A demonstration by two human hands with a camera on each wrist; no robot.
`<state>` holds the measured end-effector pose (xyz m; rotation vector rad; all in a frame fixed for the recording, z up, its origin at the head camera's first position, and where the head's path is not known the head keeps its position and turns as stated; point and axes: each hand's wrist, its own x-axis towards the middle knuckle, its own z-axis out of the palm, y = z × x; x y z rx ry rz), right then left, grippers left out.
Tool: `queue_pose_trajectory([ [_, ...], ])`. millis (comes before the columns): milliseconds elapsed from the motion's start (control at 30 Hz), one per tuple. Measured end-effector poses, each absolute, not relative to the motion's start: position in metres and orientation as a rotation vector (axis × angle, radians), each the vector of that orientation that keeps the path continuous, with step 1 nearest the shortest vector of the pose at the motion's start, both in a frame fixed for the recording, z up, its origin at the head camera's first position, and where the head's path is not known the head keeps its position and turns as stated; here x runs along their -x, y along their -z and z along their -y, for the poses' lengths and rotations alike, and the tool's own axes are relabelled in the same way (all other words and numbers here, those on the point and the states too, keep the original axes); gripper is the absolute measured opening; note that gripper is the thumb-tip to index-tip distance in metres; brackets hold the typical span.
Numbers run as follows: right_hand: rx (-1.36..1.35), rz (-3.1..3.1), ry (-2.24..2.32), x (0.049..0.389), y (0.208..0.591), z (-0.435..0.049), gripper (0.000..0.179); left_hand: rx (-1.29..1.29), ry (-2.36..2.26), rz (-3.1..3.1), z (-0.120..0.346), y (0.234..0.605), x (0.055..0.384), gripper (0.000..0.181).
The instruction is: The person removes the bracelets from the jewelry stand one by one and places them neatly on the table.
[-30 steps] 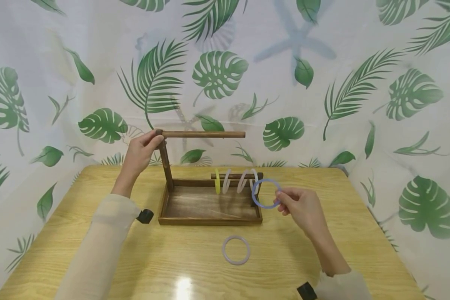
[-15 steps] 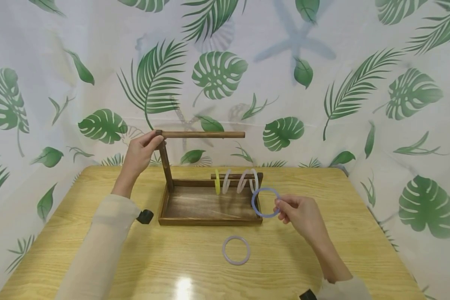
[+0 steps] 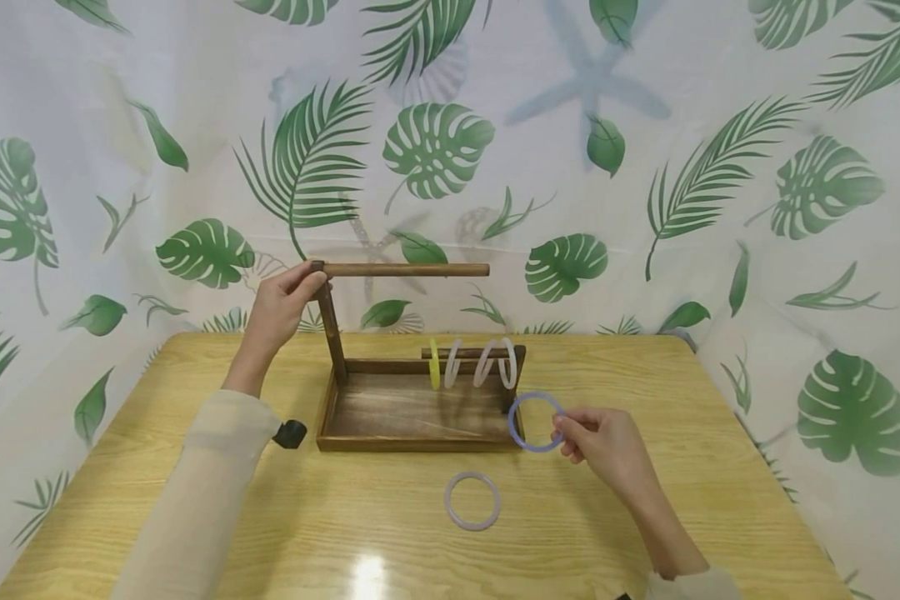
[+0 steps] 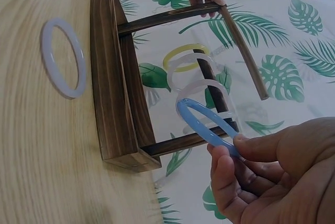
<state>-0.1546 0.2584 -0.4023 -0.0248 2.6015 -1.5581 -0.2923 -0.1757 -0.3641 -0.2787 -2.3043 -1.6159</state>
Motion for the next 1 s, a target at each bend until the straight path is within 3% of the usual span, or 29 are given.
queue_pose_trajectory([
  [1000, -0.041, -2.551, 1.479, 0.14, 0.439, -0.271, 0.029, 0.274, 1.601, 2.315, 0.176, 0.365, 0.292, 0.05],
])
